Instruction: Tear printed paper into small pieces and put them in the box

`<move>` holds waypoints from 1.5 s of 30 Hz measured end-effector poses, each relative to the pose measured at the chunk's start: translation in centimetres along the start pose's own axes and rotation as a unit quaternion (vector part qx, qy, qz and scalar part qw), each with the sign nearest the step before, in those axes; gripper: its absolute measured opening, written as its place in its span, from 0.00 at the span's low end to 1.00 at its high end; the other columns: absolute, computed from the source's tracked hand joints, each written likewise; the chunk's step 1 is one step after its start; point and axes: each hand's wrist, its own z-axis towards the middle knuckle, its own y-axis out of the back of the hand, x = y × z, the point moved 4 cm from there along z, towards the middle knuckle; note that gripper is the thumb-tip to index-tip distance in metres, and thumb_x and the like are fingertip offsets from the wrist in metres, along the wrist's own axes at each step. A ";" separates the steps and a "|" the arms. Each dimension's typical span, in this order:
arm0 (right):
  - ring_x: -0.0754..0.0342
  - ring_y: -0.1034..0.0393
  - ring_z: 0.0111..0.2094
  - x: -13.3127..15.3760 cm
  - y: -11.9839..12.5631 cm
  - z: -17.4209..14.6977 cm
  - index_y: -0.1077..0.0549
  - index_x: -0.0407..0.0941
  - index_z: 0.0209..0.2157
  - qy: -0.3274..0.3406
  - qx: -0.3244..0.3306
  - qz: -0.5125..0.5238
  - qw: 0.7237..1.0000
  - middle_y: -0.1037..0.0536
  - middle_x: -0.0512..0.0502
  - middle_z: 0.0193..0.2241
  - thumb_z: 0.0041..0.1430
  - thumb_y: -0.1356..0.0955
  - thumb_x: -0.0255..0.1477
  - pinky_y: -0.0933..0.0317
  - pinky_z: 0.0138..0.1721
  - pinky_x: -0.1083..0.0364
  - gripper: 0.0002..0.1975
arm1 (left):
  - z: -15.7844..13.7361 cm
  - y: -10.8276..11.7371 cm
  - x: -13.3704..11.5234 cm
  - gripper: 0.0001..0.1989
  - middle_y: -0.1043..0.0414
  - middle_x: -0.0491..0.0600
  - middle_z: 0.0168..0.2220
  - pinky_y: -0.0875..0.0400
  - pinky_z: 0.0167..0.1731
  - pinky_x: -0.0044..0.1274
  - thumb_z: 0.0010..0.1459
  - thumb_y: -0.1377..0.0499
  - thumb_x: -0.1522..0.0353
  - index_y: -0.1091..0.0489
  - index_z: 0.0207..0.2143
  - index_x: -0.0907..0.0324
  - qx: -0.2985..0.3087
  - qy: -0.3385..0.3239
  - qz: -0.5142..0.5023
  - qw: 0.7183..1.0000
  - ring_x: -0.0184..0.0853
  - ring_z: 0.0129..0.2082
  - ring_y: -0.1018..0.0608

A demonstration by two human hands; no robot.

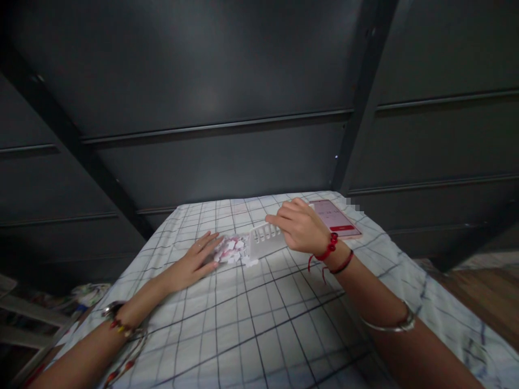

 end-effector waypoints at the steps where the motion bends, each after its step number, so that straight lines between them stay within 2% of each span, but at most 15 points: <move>1: 0.55 0.43 0.26 0.0 -0.2 0.0 0.29 0.40 0.35 0.005 0.005 -0.014 1.000 0.32 0.48 0.21 0.51 0.42 0.17 0.50 0.30 0.54 0.14 | 0.0 0.0 0.0 0.27 0.57 0.54 0.62 0.53 0.56 0.40 0.63 0.56 0.55 0.55 0.61 0.57 -0.001 -0.005 0.000 1.000 0.47 0.61 0.56; 7: 0.54 0.44 0.27 -0.3 -0.5 -0.4 0.29 0.40 0.35 -0.010 -0.017 -0.072 0.997 0.32 0.48 0.21 0.48 0.42 0.16 0.51 0.30 0.53 0.16 | 0.0 -0.1 0.2 0.26 0.56 0.54 0.62 0.51 0.56 0.41 0.63 0.55 0.57 0.52 0.60 0.57 -0.008 -0.016 0.003 1.000 0.48 0.61 0.56; 13: 0.55 0.42 0.27 -0.3 -0.4 -0.4 0.28 0.40 0.34 -0.010 0.001 -0.017 1.000 0.31 0.48 0.22 0.50 0.42 0.17 0.49 0.29 0.54 0.15 | -0.1 0.0 0.1 0.24 0.56 0.54 0.62 0.50 0.55 0.42 0.63 0.54 0.58 0.51 0.59 0.56 -0.010 -0.030 -0.001 1.000 0.48 0.61 0.55; 17: 0.55 0.42 0.27 -0.1 -0.1 -0.2 0.28 0.40 0.34 -0.013 -0.018 0.013 1.000 0.31 0.48 0.21 0.53 0.42 0.18 0.48 0.30 0.54 0.14 | -0.1 0.2 -0.2 0.24 0.56 0.54 0.62 0.50 0.55 0.41 0.63 0.54 0.58 0.51 0.59 0.56 -0.010 -0.031 -0.002 0.999 0.47 0.61 0.55; 22: 0.55 0.42 0.27 -0.2 -0.3 -0.3 0.28 0.41 0.34 0.005 0.002 -0.003 1.000 0.31 0.48 0.21 0.52 0.42 0.18 0.49 0.29 0.54 0.14 | 0.0 0.2 -0.2 0.24 0.56 0.54 0.62 0.50 0.56 0.41 0.63 0.54 0.59 0.49 0.59 0.57 -0.007 -0.031 -0.006 0.999 0.47 0.61 0.55; 29: 0.54 0.43 0.26 -0.9 -0.2 -0.7 0.28 0.39 0.35 -0.018 -0.008 -0.052 0.998 0.32 0.47 0.21 0.49 0.42 0.17 0.49 0.30 0.53 0.15 | 0.0 -0.1 0.1 0.23 0.57 0.53 0.62 0.51 0.56 0.41 0.63 0.54 0.59 0.49 0.59 0.56 0.000 -0.033 -0.013 0.999 0.47 0.61 0.56; 33: 0.55 0.42 0.26 -0.8 -0.3 -0.6 0.28 0.40 0.34 -0.004 0.011 -0.033 0.999 0.31 0.48 0.21 0.50 0.42 0.17 0.49 0.30 0.54 0.15 | -0.1 -0.1 0.2 0.23 0.57 0.51 0.62 0.52 0.56 0.40 0.63 0.54 0.59 0.49 0.59 0.54 -0.001 -0.033 -0.018 0.999 0.46 0.61 0.56; 45: 0.55 0.41 0.26 -0.8 0.0 -0.5 0.28 0.42 0.34 -0.026 0.012 0.000 1.000 0.31 0.48 0.21 0.52 0.42 0.19 0.48 0.29 0.54 0.14 | 0.0 -0.1 0.0 0.23 0.56 0.49 0.62 0.51 0.56 0.42 0.62 0.50 0.61 0.49 0.59 0.51 -0.006 -0.046 -0.025 0.999 0.47 0.61 0.55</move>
